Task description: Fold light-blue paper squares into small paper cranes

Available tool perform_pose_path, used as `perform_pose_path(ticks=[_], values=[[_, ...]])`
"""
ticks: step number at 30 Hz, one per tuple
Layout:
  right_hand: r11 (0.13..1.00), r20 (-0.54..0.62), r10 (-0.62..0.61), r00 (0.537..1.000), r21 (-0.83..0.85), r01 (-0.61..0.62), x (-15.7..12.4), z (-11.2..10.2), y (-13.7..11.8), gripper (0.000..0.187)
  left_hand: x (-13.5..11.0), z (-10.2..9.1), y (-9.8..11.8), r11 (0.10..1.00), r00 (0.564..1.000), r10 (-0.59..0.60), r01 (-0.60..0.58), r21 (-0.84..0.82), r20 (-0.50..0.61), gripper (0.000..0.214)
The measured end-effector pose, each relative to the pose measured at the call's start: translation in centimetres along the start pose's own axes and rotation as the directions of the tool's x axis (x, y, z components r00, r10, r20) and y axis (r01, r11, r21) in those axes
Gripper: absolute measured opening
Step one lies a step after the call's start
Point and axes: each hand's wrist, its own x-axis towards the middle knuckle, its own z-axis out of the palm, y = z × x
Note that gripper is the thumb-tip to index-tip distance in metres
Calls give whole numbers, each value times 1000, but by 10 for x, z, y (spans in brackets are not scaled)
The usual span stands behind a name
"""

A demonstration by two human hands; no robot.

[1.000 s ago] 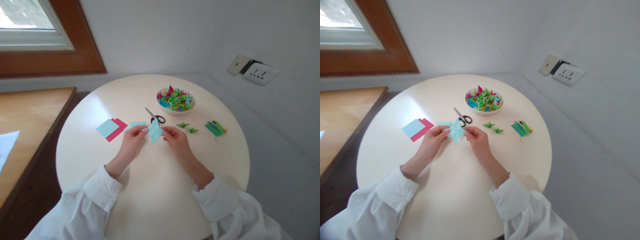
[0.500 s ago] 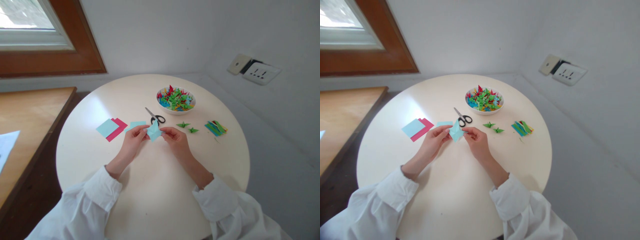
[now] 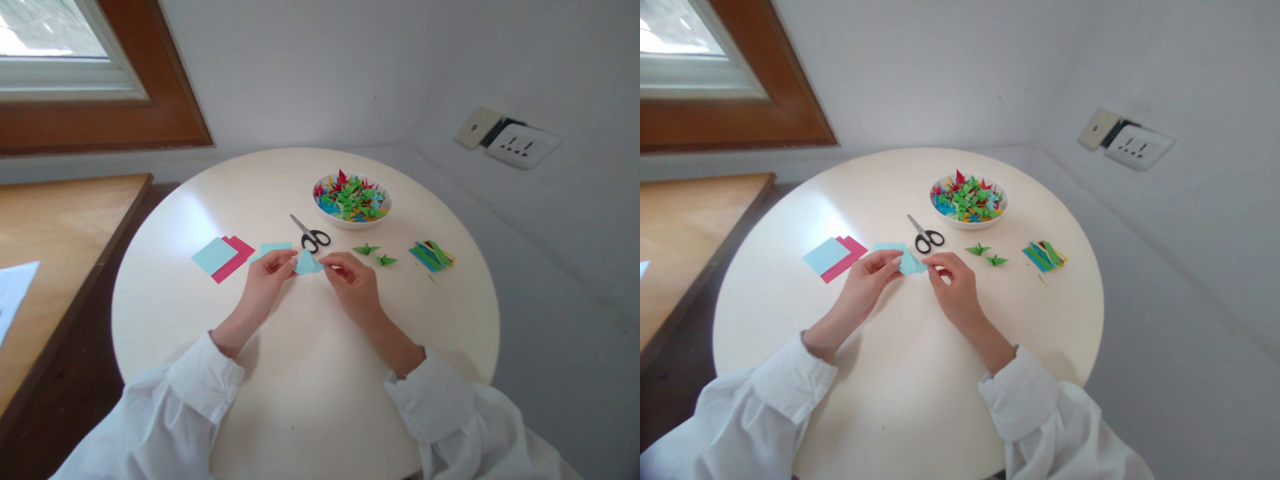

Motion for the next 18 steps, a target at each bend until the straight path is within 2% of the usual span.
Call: perform_pose_path(ticks=[18], values=[[998,44,14,999,56,-16,-2,1,-1,12,3,-2,-1,995,995,96,-95,26,-34,30]])
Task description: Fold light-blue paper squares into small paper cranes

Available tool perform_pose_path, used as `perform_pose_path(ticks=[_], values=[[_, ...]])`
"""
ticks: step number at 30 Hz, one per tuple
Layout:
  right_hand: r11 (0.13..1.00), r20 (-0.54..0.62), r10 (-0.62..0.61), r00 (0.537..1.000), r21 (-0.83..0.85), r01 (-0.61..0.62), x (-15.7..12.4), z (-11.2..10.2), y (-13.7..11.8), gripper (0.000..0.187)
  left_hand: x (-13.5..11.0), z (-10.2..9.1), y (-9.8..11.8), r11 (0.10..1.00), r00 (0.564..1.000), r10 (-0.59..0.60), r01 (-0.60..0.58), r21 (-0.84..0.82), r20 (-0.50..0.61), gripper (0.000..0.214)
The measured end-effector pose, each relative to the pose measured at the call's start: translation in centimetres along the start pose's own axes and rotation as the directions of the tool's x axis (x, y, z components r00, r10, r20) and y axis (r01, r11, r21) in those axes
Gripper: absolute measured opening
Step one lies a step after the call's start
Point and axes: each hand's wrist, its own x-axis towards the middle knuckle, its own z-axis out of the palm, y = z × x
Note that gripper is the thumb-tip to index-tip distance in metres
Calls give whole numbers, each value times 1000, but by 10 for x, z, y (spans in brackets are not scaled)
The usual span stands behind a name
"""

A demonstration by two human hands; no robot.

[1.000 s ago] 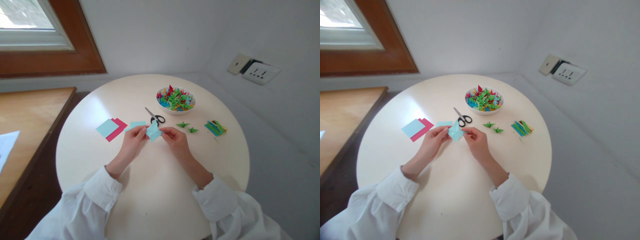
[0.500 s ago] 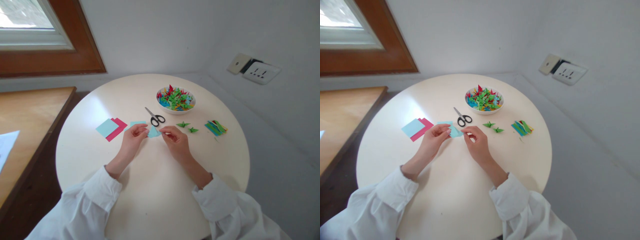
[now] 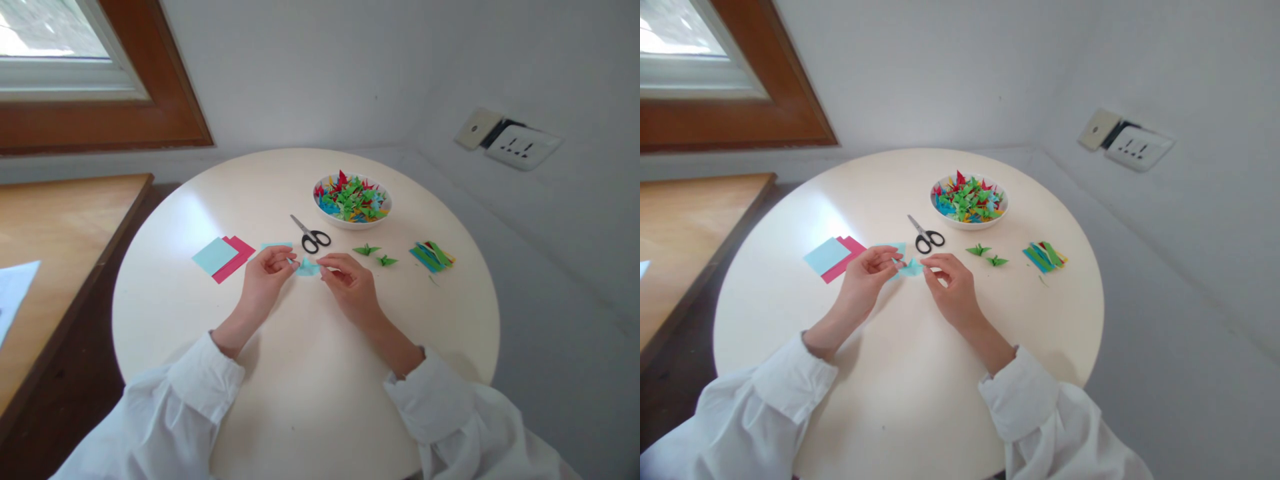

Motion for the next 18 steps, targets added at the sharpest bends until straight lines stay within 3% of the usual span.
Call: perform_pose_path(ticks=[5,10,18], values=[[1000,-12,16,1000,10,-16,0,1,2,13,0,0,0,1000,1000,20,-20,-21,12,35],[993,-22,74,997,98,-71,0,2,4,26,-2,1,1,1000,1000,12,-12,-18,11,41],[985,-35,92,995,147,-86,-1,5,4,33,-6,3,2,999,997,19,-21,37,69,33]])
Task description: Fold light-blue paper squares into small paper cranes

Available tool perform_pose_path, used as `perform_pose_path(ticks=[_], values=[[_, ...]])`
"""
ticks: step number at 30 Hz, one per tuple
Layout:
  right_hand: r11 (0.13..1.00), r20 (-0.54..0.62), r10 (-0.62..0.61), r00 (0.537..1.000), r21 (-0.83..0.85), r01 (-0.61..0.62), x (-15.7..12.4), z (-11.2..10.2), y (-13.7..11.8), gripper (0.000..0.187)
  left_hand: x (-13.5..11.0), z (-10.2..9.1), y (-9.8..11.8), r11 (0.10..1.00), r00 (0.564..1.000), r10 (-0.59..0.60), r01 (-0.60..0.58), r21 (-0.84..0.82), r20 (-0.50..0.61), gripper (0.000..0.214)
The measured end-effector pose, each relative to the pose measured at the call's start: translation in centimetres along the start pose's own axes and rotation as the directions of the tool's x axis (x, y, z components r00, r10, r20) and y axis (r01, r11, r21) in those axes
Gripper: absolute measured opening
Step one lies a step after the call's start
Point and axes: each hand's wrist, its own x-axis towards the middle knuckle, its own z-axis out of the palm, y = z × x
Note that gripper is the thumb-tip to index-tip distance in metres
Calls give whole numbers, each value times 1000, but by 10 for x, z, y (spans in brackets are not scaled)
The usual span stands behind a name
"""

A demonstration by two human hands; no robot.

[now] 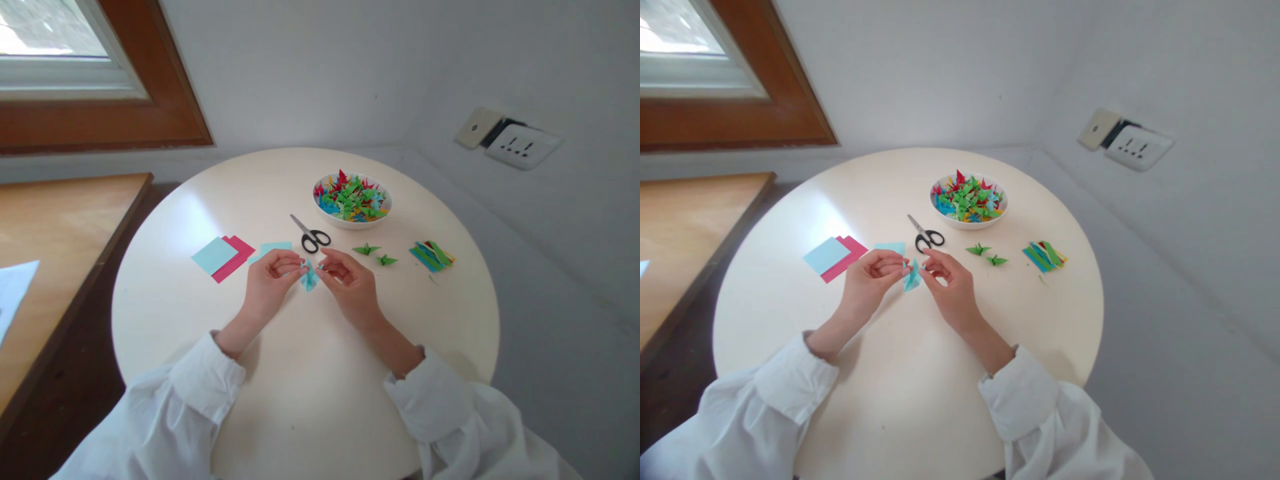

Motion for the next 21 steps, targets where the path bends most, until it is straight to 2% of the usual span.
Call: perform_pose_path(ticks=[3,11,17,21], values=[[1000,-5,-6,1000,-22,6,-1,0,0,31,-1,1,0,999,1000,11,-12,50,2,30],[1000,10,11,1000,24,-11,-1,1,-2,36,-3,2,4,998,1000,-9,9,59,7,32],[996,11,41,999,76,-42,-1,1,-5,45,-1,1,1,976,997,77,-76,203,2,24],[996,7,41,999,74,-42,-1,1,-5,44,0,1,-1,978,996,84,-89,186,33,19]])
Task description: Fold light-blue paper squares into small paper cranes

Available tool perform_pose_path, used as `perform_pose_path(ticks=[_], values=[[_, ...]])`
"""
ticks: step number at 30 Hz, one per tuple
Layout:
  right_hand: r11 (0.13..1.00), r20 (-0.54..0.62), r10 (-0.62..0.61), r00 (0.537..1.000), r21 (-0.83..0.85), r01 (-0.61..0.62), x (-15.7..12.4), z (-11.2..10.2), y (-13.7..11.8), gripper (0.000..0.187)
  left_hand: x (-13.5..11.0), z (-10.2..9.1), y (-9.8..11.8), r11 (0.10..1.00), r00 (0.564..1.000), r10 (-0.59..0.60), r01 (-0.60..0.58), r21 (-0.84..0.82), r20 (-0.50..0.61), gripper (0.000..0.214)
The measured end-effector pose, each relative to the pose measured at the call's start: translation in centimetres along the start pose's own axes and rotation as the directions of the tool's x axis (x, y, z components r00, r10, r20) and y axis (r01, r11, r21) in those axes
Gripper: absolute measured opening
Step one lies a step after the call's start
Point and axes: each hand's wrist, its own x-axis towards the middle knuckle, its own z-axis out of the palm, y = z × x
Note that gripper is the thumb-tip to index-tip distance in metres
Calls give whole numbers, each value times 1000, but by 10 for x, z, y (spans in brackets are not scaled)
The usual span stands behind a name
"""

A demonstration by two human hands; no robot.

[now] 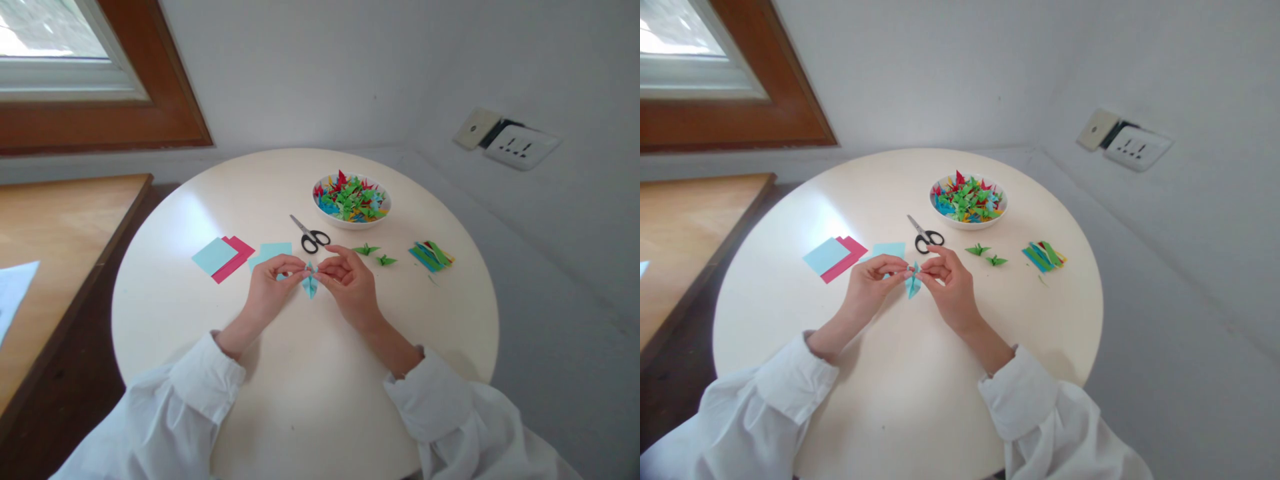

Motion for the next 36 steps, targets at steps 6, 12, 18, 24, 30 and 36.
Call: perform_pose_path(ticks=[6,12,18,24,30,36], values=[[1000,14,-11,1000,-19,11,0,-1,0,41,-1,1,-1,996,999,-44,45,-74,23,15],[999,4,-30,1000,-37,30,-1,-1,-1,45,-1,1,1,991,995,-67,75,-113,73,13],[1000,-5,-19,1000,-16,19,-2,-2,-3,49,1,-1,4,990,985,-94,107,-89,144,15],[1000,9,6,1000,5,-6,-2,-4,-4,52,1,-2,1,986,969,-123,143,-82,213,17],[1000,-7,5,1000,7,-4,-1,-4,-3,51,1,-2,2,987,964,-127,146,-65,235,15],[1000,9,-14,1000,-3,14,-1,-4,-2,44,0,-2,1,982,956,-150,173,-72,252,16]])
